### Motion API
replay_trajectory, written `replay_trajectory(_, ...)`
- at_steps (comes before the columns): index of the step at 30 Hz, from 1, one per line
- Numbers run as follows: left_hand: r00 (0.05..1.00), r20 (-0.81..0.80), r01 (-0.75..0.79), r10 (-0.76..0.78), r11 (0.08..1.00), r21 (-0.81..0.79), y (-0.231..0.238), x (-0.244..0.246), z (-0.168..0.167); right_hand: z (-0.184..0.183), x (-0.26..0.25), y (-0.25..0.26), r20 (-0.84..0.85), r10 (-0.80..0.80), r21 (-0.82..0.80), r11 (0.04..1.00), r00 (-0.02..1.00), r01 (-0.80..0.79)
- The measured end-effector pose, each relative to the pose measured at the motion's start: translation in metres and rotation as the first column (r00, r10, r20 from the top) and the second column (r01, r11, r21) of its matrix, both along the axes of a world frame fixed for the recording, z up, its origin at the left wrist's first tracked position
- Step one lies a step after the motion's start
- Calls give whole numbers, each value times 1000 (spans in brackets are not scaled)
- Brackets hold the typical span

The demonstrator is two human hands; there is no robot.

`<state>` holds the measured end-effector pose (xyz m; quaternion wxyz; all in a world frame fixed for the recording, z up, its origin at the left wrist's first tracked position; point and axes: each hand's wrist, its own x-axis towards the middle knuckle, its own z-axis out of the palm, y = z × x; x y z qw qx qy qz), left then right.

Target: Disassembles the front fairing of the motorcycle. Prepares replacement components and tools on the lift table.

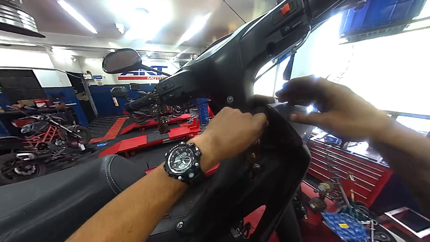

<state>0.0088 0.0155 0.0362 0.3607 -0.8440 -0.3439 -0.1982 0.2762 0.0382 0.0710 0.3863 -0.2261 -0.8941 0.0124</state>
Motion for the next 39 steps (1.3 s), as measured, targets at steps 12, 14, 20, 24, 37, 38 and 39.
replay_trajectory(12,689,590,607,420,109,-787,1,15,21,-36,20,-11,-142,-64,133,988,988,83)
replay_trajectory(14,701,580,563,415,177,-808,-5,21,22,-56,41,-17,-183,-162,115,976,970,185)
replay_trajectory(20,830,397,294,391,298,-908,5,22,44,-149,103,18,-168,-416,-222,899,894,377)
replay_trajectory(24,865,292,205,408,243,-948,8,18,60,-195,103,41,-90,-408,-464,825,909,324)
replay_trajectory(37,792,231,126,564,220,-967,19,20,63,-229,94,59,-347,-268,-571,821,898,24)
replay_trajectory(38,802,204,95,561,219,-971,19,22,65,-230,93,59,-359,-269,-571,820,894,17)
replay_trajectory(39,816,178,58,549,229,-972,19,25,65,-232,93,59,-374,-271,-563,826,887,15)
